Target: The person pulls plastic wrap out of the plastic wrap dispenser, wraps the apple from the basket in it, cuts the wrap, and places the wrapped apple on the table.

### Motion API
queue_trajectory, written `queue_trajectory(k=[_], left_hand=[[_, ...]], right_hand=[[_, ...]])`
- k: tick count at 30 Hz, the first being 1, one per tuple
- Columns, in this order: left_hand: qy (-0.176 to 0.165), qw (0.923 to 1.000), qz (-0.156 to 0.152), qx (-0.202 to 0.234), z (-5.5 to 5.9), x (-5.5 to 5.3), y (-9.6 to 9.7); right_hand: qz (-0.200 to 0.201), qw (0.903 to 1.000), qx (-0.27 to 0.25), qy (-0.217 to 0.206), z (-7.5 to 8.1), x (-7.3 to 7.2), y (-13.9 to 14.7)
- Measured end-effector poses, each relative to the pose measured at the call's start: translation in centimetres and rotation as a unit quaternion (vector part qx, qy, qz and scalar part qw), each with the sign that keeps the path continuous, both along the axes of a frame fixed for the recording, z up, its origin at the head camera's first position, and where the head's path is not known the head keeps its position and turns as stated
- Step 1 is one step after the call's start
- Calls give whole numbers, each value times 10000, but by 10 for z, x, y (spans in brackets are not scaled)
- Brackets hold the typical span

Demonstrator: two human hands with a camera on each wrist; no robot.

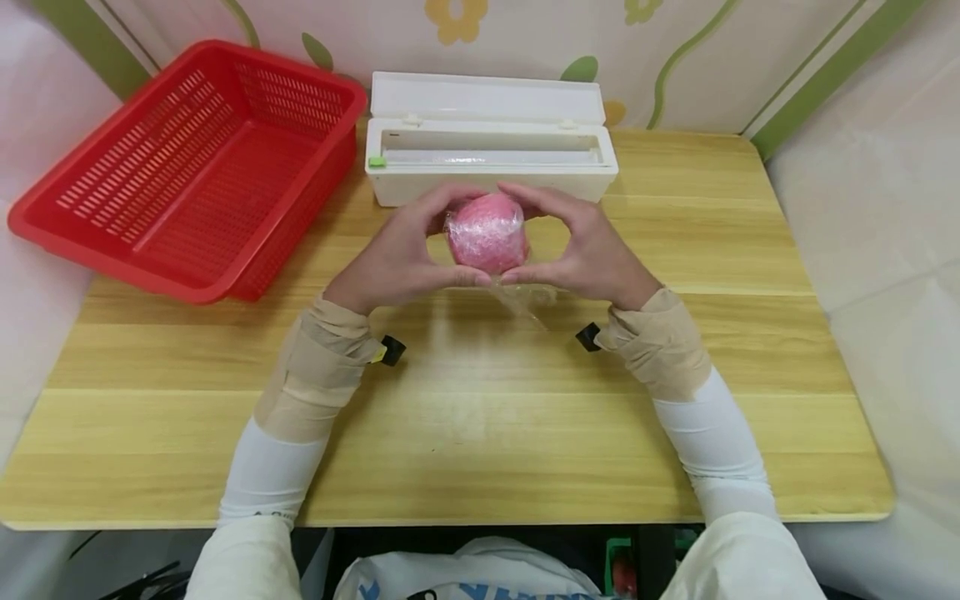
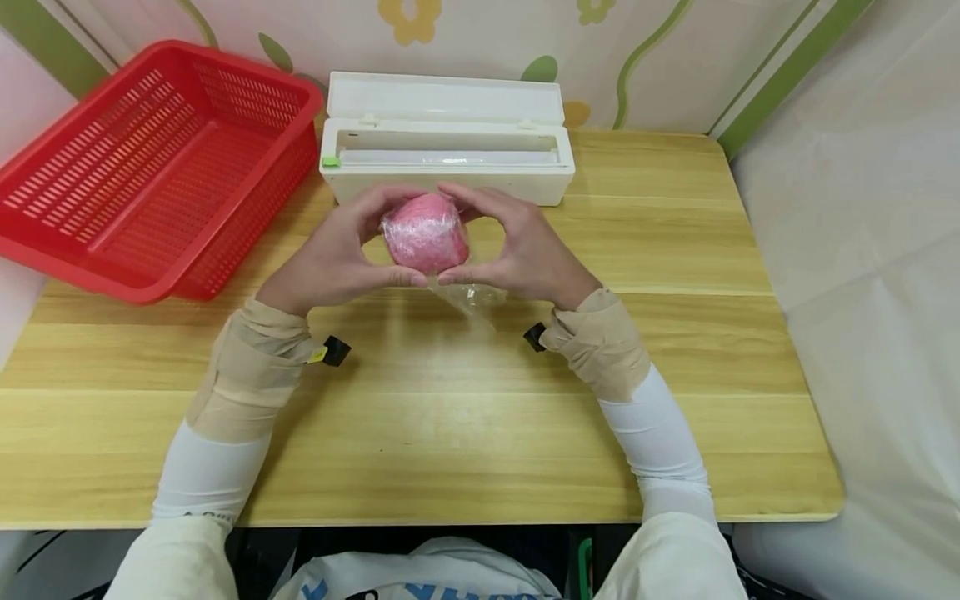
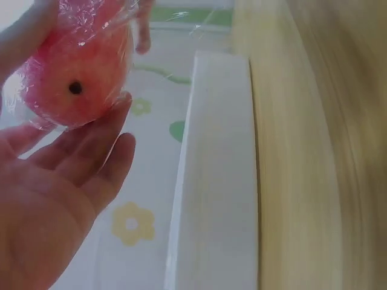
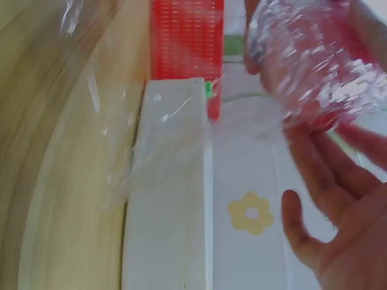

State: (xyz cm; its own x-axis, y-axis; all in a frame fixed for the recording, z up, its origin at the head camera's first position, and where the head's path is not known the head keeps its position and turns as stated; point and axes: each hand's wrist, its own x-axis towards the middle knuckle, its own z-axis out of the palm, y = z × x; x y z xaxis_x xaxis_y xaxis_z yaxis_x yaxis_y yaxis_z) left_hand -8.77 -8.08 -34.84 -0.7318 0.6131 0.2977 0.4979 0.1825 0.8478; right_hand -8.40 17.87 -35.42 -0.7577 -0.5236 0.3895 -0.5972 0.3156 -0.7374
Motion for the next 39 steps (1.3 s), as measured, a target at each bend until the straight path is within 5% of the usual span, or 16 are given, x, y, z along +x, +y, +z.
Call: queue_trajectory(k=[5, 8, 13, 18, 23, 29, 33, 39], left_hand=[[644, 9969, -108, -439, 0, 3, 3], [672, 9959, 74, -593, 2, 3, 2], [-262, 9934, 1045, -388, 2, -1, -2], [-1546, 9676, 1863, 717, 1, -5, -6], [-2204, 9489, 1950, 1138, 3, -5, -5], [-2526, 9450, 1724, 1160, 1, -5, -3], [-2591, 9471, 1629, 968, -1, -5, -1], [-2747, 9478, 1310, 947, -3, -5, 0]], right_hand=[[135, 9992, 363, 115, 3, 1, -1], [285, 9979, 577, 7, 6, 2, 1], [-294, 9972, 196, -656, 13, 0, 11], [-1362, 9786, -580, -1427, 15, -4, 19], [-1705, 9688, -901, -1558, 12, -9, 21], [-1759, 9631, -1155, -1680, 11, -9, 22], [-2172, 9617, -1031, -1318, 8, -7, 17], [-2757, 9491, -1512, 171, 1, -9, 8]])
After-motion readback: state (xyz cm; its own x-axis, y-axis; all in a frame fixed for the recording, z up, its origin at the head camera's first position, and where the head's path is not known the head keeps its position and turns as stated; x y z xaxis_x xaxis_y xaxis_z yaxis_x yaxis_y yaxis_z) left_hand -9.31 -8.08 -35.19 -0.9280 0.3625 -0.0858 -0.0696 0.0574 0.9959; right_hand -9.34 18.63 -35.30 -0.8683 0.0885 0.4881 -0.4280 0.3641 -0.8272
